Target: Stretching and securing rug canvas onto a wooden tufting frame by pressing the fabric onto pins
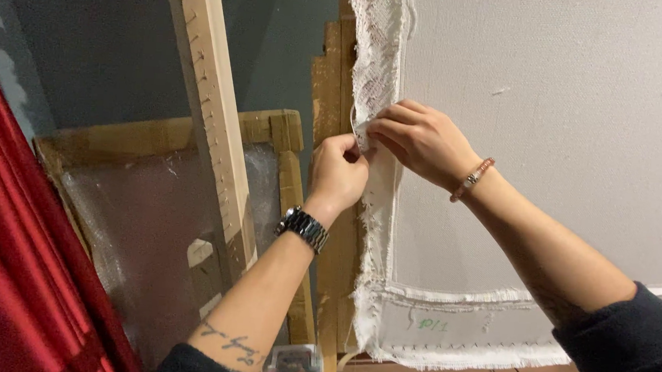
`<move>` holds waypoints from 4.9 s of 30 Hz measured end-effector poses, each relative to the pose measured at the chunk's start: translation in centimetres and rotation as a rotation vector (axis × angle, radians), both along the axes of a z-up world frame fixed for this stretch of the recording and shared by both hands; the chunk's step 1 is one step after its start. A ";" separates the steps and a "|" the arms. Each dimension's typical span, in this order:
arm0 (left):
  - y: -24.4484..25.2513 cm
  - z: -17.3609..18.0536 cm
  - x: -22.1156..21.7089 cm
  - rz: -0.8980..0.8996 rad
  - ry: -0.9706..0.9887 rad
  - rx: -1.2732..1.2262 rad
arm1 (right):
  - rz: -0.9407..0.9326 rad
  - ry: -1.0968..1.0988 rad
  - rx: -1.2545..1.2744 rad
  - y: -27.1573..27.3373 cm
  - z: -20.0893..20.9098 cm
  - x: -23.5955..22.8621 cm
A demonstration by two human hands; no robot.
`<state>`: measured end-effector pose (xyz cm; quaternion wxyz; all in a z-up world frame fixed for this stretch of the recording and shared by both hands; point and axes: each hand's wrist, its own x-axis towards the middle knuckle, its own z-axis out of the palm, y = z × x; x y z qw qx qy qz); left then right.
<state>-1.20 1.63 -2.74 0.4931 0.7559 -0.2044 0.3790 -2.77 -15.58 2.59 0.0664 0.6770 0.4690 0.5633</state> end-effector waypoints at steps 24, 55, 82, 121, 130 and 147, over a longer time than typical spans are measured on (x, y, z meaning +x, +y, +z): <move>1.1 -1.2 2.2 -0.152 0.011 -0.151 | 0.200 -0.106 0.153 -0.1 -1.9 1.2; -0.6 1.0 0.1 -0.072 0.120 -0.183 | 0.056 -0.212 0.047 0.8 0.4 0.7; 0.5 -0.8 3.0 -0.215 -0.028 -0.389 | 0.037 -0.176 0.142 1.4 -0.4 0.6; -0.2 -3.3 -3.4 -0.123 0.098 -0.237 | 0.075 0.043 0.147 0.2 -4.2 0.7; -0.3 -2.5 -4.3 -0.200 0.146 -0.223 | 0.026 0.044 0.138 0.4 -4.1 0.4; -0.6 -3.4 -0.5 -0.260 0.252 -0.304 | -0.031 -0.035 0.145 0.7 -4.6 1.0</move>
